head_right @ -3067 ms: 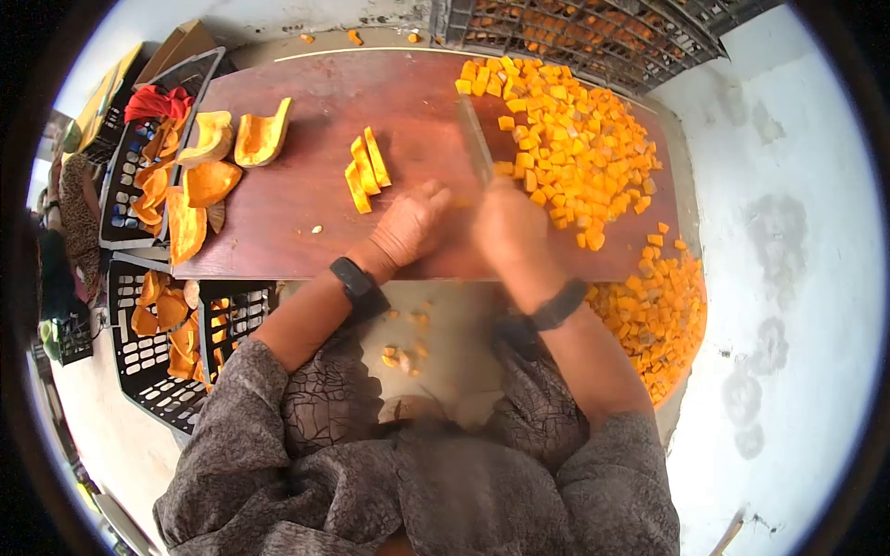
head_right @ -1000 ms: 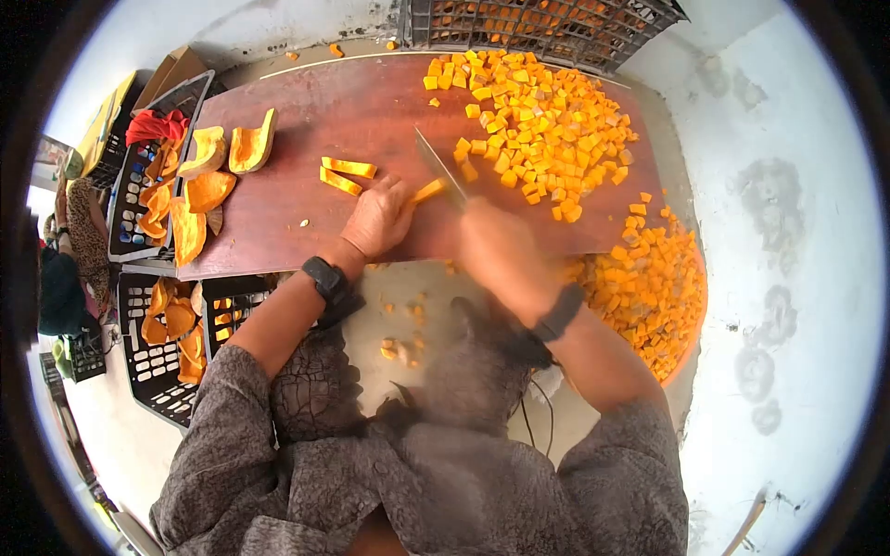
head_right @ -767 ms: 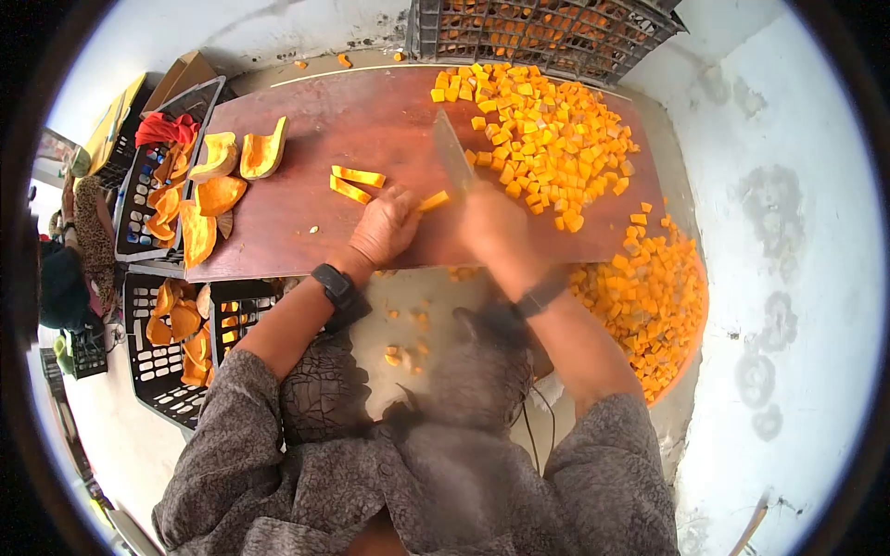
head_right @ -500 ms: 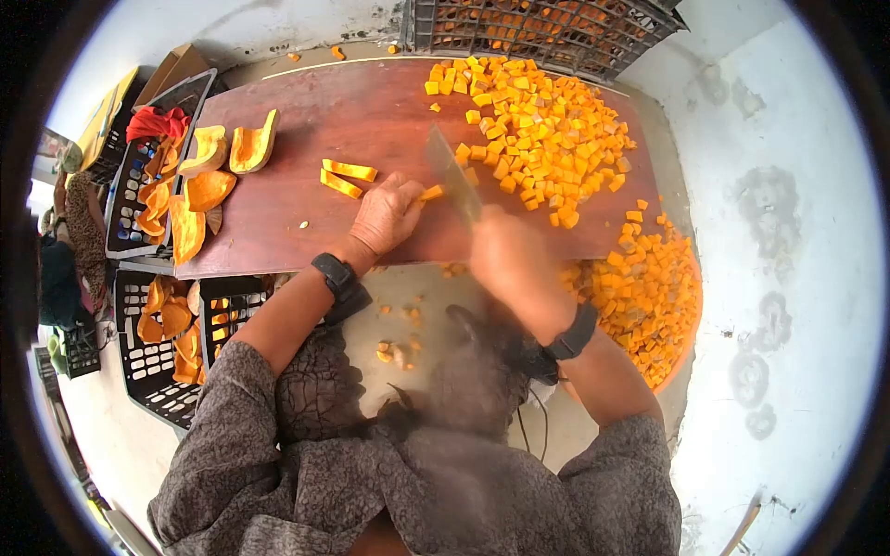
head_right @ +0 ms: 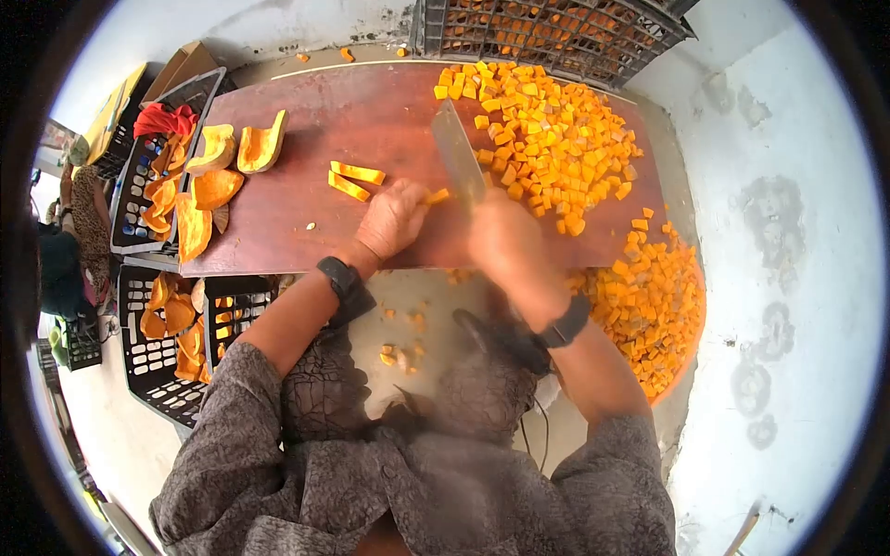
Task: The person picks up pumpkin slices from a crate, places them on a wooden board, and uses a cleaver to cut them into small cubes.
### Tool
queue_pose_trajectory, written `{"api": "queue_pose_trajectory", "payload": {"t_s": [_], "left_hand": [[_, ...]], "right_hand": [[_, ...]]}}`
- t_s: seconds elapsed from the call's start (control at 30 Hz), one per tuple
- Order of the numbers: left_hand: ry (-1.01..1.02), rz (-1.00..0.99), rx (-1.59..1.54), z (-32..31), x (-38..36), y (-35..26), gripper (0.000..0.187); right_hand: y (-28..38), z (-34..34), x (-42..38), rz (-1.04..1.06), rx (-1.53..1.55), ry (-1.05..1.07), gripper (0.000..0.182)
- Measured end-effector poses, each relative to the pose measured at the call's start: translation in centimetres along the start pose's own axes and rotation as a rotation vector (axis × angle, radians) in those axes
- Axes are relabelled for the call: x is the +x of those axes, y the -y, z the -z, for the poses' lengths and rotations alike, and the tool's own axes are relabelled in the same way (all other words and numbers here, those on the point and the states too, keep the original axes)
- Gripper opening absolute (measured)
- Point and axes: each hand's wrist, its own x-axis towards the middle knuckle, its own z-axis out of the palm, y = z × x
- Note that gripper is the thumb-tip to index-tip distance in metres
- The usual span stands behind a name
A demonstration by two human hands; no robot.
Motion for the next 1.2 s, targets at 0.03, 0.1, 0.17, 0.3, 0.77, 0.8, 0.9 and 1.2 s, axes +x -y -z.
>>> {"api": "queue_pose_trajectory", "payload": {"t_s": [0.03, 0.1, 0.17, 0.3, 0.77, 0.8, 0.9, 1.2], "left_hand": [[0.002, 0.005, -0.005, -0.2, 0.0, 0.0, 0.008], [0.007, 0.005, -0.018, -0.4, 0.4, 0.3, 0.007], [0.008, -0.020, -0.010, -0.7, 0.4, 0.6, 0.007], [0.069, 0.011, 0.023, -0.5, 0.4, 0.4, 0.009], [-0.090, -0.054, 0.468, 9.0, 1.0, 4.1, 0.037], [-0.091, -0.054, 0.468, 9.3, 1.1, 4.6, 0.037], [0.010, 0.133, 0.433, 9.2, 1.4, 5.7, 0.035], [0.114, 0.047, 0.266, 5.3, 3.3, 3.1, 0.026]], "right_hand": [[0.2, 0.2, -0.5, -0.003, -0.003, 0.006, 0.018], [0.4, 0.4, -1.0, -0.009, -0.051, 0.070, 0.018], [-0.2, -0.4, -0.9, 0.003, -0.059, 0.090, 0.018], [-0.9, -3.7, 0.6, 0.083, -0.079, 0.044, 0.015], [-0.3, -1.0, -0.4, 0.045, 0.040, 0.133, 0.023], [-0.5, -1.3, -0.6, 0.046, 0.040, 0.132, 0.023], [-1.6, -2.5, -0.6, 0.033, 0.002, 0.161, 0.022], [-2.1, -1.0, -0.4, -0.029, -0.025, -0.047, 0.020]]}}
